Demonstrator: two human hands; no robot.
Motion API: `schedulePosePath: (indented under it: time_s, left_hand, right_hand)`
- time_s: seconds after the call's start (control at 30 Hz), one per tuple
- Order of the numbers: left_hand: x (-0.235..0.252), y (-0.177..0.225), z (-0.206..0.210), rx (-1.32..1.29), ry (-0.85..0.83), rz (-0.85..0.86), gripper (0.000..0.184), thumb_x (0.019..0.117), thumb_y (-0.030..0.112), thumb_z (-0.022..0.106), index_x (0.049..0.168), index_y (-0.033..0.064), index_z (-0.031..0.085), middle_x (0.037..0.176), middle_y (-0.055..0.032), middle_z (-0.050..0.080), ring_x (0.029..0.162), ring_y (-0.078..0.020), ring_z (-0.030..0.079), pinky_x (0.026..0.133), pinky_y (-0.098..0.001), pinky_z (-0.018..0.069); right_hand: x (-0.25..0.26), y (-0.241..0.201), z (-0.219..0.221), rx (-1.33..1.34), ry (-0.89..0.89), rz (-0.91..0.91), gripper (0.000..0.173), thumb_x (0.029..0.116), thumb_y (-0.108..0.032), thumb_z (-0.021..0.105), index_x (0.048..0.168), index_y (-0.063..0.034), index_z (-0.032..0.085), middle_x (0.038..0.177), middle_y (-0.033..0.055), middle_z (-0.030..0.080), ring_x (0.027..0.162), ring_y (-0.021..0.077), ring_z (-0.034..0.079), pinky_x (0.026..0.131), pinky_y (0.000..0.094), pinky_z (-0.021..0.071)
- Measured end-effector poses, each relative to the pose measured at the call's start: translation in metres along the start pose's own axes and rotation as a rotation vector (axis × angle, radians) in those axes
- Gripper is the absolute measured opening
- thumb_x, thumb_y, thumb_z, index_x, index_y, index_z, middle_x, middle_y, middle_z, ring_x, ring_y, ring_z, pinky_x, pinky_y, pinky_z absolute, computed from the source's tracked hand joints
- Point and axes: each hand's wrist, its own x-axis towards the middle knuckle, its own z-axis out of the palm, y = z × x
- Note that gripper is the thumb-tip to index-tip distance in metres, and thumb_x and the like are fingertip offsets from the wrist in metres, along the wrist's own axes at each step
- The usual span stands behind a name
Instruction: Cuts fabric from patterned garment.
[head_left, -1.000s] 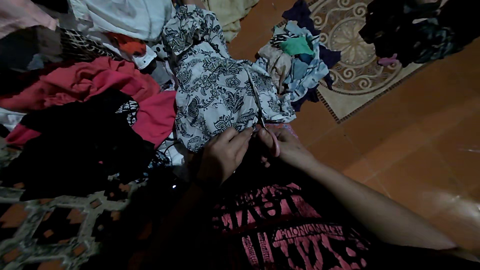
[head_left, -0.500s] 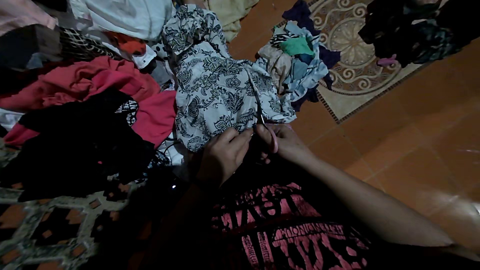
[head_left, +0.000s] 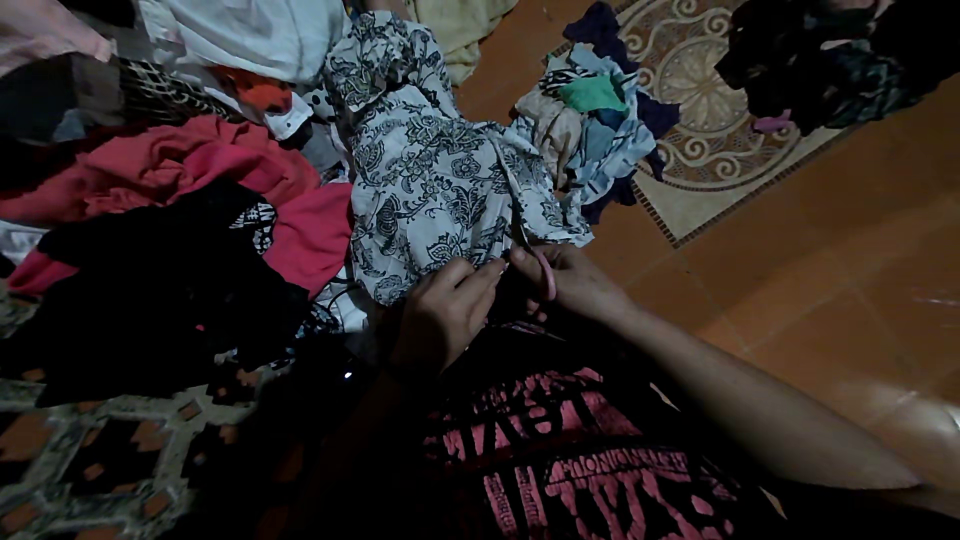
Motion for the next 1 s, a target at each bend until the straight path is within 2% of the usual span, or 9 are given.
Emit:
schedulePosePath:
  time_s: [0.23,0.57,0.73,0.8,0.83,0.87,0.9,0.97,1.0]
  left_hand:
    - [-0.001,0.001,-0.003,-0.01,0.01,0.001,0.021,0.0965,0.014,0.065,0.113,0.0097,0.079,0.079,-0.0068,0.064,0.067,-0.0141,0.061,0.061,-0.0251,0.0524]
    - [-0.002,0.003,-0.004,-0.002,0.015,-0.006,0.021,0.0965,0.014,0.065,0.111,0.011,0.079,0.077,-0.0066,0.063,0.066,-0.0146,0.061,0.061,-0.026,0.052]
    - [-0.004,-0.003,-0.005,-0.031,-0.021,-0.021,0.021,0.0962,0.016,0.066,0.111,0.0118,0.079,0.079,-0.0059,0.065,0.069,-0.014,0.063,0.063,-0.026,0.0541]
    - [-0.003,-0.013,-0.015,-0.018,-0.034,-0.088,0.022,0.0955,0.027,0.068,0.112,0.0172,0.079,0.088,-0.0039,0.07,0.081,-0.0153,0.067,0.073,-0.0316,0.0564]
    - [-0.002,-0.022,-0.022,-0.021,-0.025,-0.15,0.026,0.0934,0.031,0.071,0.115,0.0174,0.078,0.096,-0.0056,0.07,0.092,-0.0197,0.065,0.082,-0.038,0.0536]
    - [0.0,-0.032,-0.031,-0.016,-0.016,-0.229,0.033,0.092,0.034,0.072,0.119,0.016,0.076,0.107,-0.0092,0.069,0.104,-0.0256,0.062,0.092,-0.0449,0.0501]
    - [0.002,-0.045,-0.04,0.008,-0.007,-0.304,0.04,0.092,0.034,0.072,0.125,0.0129,0.072,0.12,-0.0145,0.067,0.115,-0.0323,0.059,0.098,-0.052,0.0478]
    - [0.006,-0.073,-0.048,0.035,0.041,-0.427,0.053,0.0931,0.033,0.073,0.137,0.0044,0.062,0.136,-0.0246,0.058,0.126,-0.0421,0.053,0.103,-0.0605,0.0438]
    - [0.007,-0.086,-0.048,0.042,0.042,-0.482,0.061,0.0939,0.033,0.072,0.144,0.0023,0.055,0.141,-0.0268,0.053,0.128,-0.0429,0.052,0.104,-0.0599,0.0441]
  right_hand:
    - [0.004,-0.01,-0.003,0.025,0.018,0.044,0.039,0.1091,-0.035,0.047,0.087,-0.0067,0.063,0.059,-0.0012,0.057,0.05,0.0072,0.057,0.049,0.0222,0.0511]
    - [0.012,-0.012,-0.004,0.069,0.007,0.034,0.04,0.1097,-0.032,0.045,0.082,-0.0069,0.059,0.057,-0.001,0.054,0.048,0.0074,0.056,0.048,0.0215,0.0493]
    - [0.011,-0.007,-0.015,0.016,-0.052,0.058,0.039,0.1097,-0.036,0.044,0.09,-0.0067,0.061,0.057,-0.0012,0.055,0.049,0.0081,0.058,0.049,0.0226,0.0521]
    - [-0.002,-0.005,-0.033,-0.108,-0.18,0.0,0.043,0.105,-0.046,0.045,0.098,-0.0081,0.064,0.066,-0.0019,0.063,0.057,0.0083,0.064,0.055,0.0242,0.0562]
    - [-0.012,-0.003,-0.044,-0.175,-0.246,-0.04,0.049,0.0985,-0.058,0.05,0.102,-0.0115,0.066,0.071,-0.0046,0.065,0.061,0.0064,0.064,0.058,0.0236,0.0563]
    - [-0.022,-0.001,-0.057,-0.2,-0.279,-0.082,0.058,0.091,-0.069,0.057,0.106,-0.0146,0.067,0.073,-0.0073,0.066,0.063,0.004,0.063,0.058,0.022,0.0554]
    - [-0.033,0.002,-0.069,-0.206,-0.243,-0.118,0.059,0.0853,-0.072,0.064,0.107,-0.0174,0.068,0.075,-0.0095,0.067,0.062,0.0017,0.063,0.057,0.0197,0.0551]
    - [-0.044,0.009,-0.086,-0.299,0.048,-0.25,0.048,0.0843,-0.052,0.075,0.112,-0.0139,0.067,0.082,-0.009,0.068,0.064,-0.0012,0.062,0.057,0.0174,0.0533]
    - [-0.041,0.015,-0.093,-0.39,0.185,-0.316,0.048,0.0848,-0.038,0.076,0.12,-0.008,0.063,0.092,-0.0036,0.068,0.072,0.0012,0.063,0.061,0.0202,0.0552]
